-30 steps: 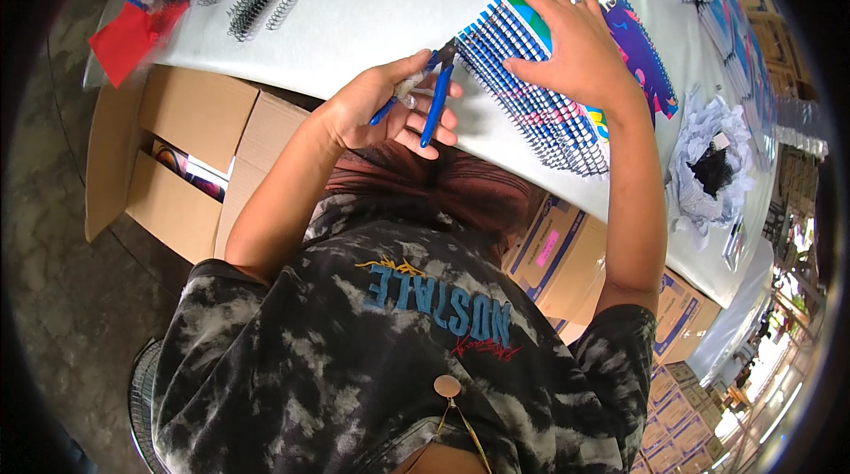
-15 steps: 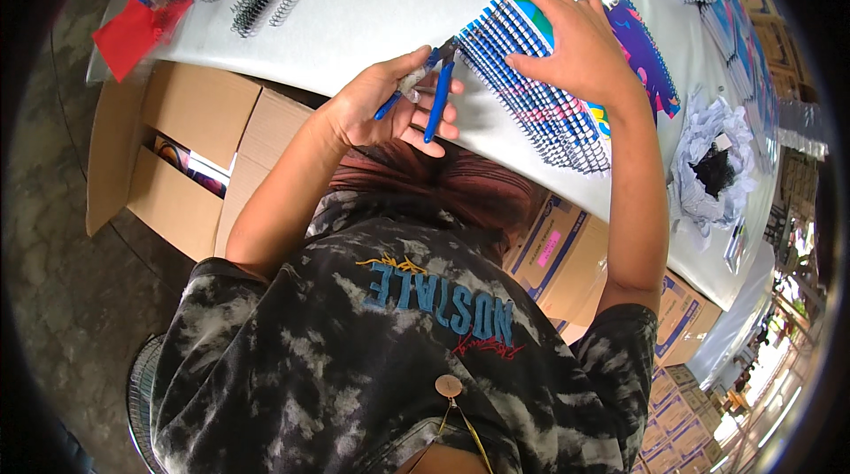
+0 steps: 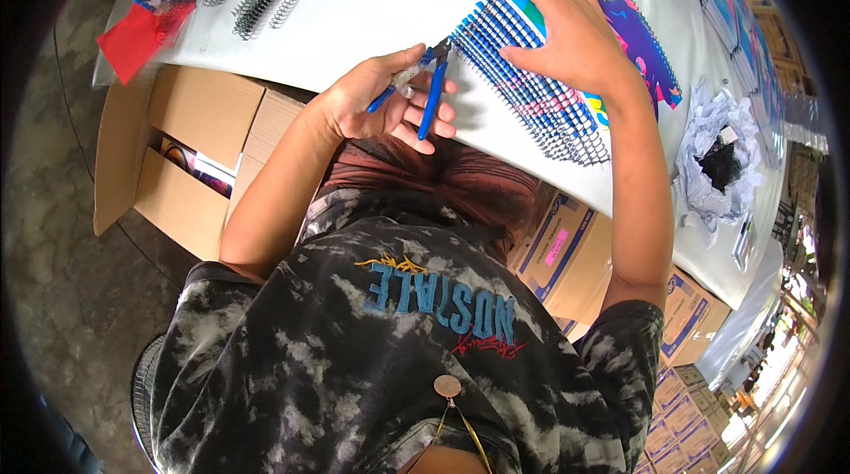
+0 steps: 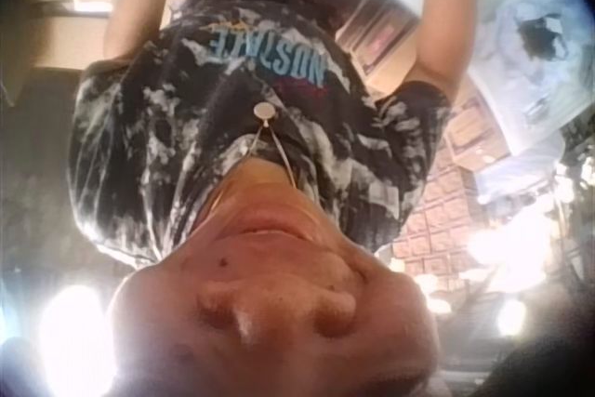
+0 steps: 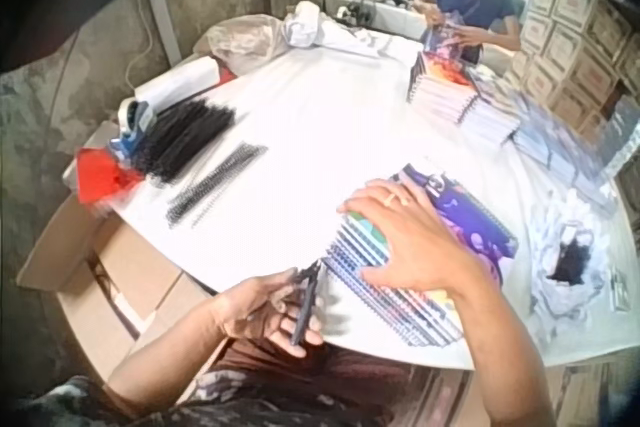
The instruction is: The person inserts spiral bindings into notebooks, secures them with pliers, and stacks the finished notebooks into a cardboard box.
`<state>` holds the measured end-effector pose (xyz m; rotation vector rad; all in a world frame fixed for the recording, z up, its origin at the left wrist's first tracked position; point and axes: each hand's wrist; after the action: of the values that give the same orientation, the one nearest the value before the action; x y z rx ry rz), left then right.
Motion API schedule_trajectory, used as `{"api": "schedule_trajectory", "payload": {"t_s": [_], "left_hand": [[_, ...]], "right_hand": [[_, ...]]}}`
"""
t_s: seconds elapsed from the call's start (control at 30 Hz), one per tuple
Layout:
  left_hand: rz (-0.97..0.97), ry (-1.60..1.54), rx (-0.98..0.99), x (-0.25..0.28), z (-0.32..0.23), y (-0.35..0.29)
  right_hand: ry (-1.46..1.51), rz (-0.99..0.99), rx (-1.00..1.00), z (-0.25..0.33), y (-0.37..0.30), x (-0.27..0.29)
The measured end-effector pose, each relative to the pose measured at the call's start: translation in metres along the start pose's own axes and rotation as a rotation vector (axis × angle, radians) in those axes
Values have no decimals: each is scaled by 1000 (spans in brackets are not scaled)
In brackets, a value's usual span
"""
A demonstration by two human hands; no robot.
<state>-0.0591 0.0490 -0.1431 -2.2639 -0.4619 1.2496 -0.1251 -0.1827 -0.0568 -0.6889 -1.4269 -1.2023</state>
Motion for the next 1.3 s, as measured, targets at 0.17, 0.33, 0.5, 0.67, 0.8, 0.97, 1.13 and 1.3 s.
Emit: {"api": "schedule_trajectory", "payload": {"t_s": [0.17,0.33,0.5,0.67,0.8,0.97,1.13,1.3], "left_hand": [[56,-47,17,2,-4,-2],[217,-187,64,26,-6,2],[-592,1486,-195,-31,-12,-2],[-315,519,52,-28,-19,-14],[-183,203,58,-10,-17,-14],[-76,179,99,-3,-25,-16],[-87,117,109,-11,-26,-14],[-142,315,115,-7,-31,-10]], "right_hand": [[234,188,-203,2,3,7],[214,205,-170,17,8,24],[200,188,-170,-1,2,5],[115,57,-117,3,-1,-2],[249,204,-190,3,5,9],[134,49,-107,1,-1,-3],[132,52,-111,1,-1,-3],[122,56,-126,3,-2,-3]]}}
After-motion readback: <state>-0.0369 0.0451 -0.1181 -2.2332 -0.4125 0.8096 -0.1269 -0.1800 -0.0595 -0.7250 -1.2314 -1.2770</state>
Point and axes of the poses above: each hand's wrist, its own y-axis towards the middle knuckle, its own x-axis out of the back of the hand, z = x × y, and after that the axes turned 2 degrees about -z, right-handed
